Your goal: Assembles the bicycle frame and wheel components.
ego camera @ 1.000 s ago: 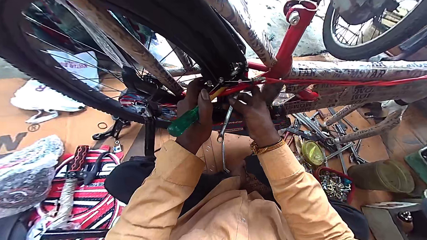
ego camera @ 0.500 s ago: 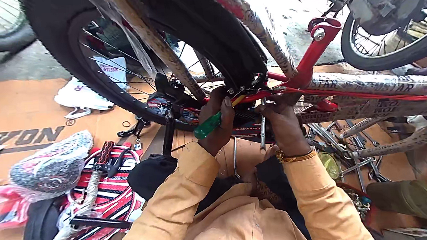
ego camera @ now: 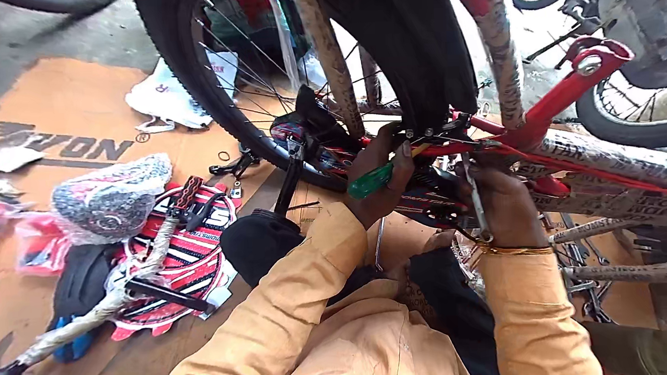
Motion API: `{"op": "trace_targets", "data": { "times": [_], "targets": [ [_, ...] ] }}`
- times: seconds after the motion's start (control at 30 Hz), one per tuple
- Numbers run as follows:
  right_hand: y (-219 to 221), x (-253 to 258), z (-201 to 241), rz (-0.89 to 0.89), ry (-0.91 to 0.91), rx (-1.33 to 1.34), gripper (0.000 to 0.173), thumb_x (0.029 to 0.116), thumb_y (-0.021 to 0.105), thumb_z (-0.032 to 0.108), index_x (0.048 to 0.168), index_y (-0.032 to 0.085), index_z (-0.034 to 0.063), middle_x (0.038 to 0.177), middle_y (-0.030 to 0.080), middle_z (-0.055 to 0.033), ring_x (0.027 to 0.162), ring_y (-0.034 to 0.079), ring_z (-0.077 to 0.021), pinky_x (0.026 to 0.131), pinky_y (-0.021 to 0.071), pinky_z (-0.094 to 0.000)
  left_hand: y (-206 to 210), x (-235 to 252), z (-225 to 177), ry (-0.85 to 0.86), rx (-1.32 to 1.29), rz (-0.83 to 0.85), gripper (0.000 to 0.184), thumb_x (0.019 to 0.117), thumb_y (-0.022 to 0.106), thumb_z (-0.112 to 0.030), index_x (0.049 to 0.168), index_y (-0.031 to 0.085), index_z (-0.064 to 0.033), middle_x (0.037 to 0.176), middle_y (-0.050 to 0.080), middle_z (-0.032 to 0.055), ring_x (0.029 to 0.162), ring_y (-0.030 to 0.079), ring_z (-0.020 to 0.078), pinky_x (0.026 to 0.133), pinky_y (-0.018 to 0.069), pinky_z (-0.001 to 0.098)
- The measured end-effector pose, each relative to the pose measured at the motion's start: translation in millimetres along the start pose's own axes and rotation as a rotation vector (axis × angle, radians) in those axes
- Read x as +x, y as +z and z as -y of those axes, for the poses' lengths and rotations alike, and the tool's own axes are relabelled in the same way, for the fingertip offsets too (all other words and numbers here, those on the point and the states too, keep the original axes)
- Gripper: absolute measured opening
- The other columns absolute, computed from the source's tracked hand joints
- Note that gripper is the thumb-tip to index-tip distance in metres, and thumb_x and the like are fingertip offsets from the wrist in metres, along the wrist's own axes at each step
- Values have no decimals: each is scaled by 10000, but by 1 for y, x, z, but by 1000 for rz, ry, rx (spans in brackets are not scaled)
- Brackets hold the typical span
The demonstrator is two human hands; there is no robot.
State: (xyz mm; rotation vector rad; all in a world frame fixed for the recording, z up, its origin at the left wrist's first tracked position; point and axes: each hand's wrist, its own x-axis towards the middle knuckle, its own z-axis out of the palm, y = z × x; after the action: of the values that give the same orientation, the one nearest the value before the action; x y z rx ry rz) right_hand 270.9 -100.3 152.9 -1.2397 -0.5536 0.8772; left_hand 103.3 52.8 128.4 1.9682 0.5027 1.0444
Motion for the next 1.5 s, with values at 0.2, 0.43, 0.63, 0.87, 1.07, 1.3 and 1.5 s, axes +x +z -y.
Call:
{"op": "trace_targets", "data": {
  "times": [0.2, 0.43, 0.63, 0.87, 1.07, 1.3, 1.5],
  "targets": [
    [11, -10, 5, -63, -15, -200, 338, 999, 539, 36, 1333, 576, 65, 1026, 710, -84, 689, 641, -105, 589, 557, -231, 0, 4, 2, -10, -6, 5, 520, 1038, 377, -365, 1373, 555, -9, 1105, 739, 80, 990, 710, 166, 850, 591, 446],
    [55, -10, -21, -162, -42, -113, 455, 993, 615, 23, 1407, 467, 138, 1097, 708, -93, 805, 704, -174, 647, 608, -305, -1, 3, 3, -61, -29, 29, 545, 1041, 373, -420, 1400, 556, -52, 1152, 727, 82, 1013, 704, 190, 867, 590, 477],
    [60, -4, -24, -196, -63, -53, 604, 918, 655, -53, 1450, 429, 123, 1149, 698, -110, 913, 717, -212, 779, 630, -398, -1, -2, -2, -95, -47, 40, 528, 1036, 398, -402, 1430, 524, -76, 1171, 713, 86, 1011, 703, 204, 843, 597, 488],
    [14, -6, 5, -121, 43, -65, 275, 929, 584, 44, 1193, 648, 85, 933, 718, -86, 685, 658, -106, 588, 571, -245, -1, -2, 0, -94, -46, 33, 497, 1021, 451, -362, 1415, 542, -73, 1164, 707, 97, 985, 702, 210, 824, 594, 479],
    [-9, -1, 27, -60, 78, -220, 228, 1015, 534, 63, 1162, 706, 39, 950, 711, -120, 587, 578, -100, 508, 509, -225, 2, -1, 5, -52, -19, 0, 518, 1023, 407, -390, 1397, 563, -68, 1154, 718, 71, 1008, 700, 181, 834, 592, 457],
    [54, -8, -20, -262, -21, -156, 391, 1012, 592, 24, 1384, 486, 77, 999, 727, -135, 734, 709, -217, 611, 609, -353, 2, 1, 2, -59, -8, 7, 514, 1030, 399, -379, 1402, 559, -61, 1165, 717, 81, 1022, 700, 184, 851, 590, 456],
    [71, 5, -31, -290, -100, -154, 512, 941, 676, -6, 1403, 474, 80, 1086, 713, -109, 877, 722, -200, 766, 634, -383, 1, -2, -1, -100, -16, 2, 496, 1006, 461, -367, 1383, 574, -66, 1160, 712, 91, 991, 707, 202, 815, 603, 475]
  ]
}}
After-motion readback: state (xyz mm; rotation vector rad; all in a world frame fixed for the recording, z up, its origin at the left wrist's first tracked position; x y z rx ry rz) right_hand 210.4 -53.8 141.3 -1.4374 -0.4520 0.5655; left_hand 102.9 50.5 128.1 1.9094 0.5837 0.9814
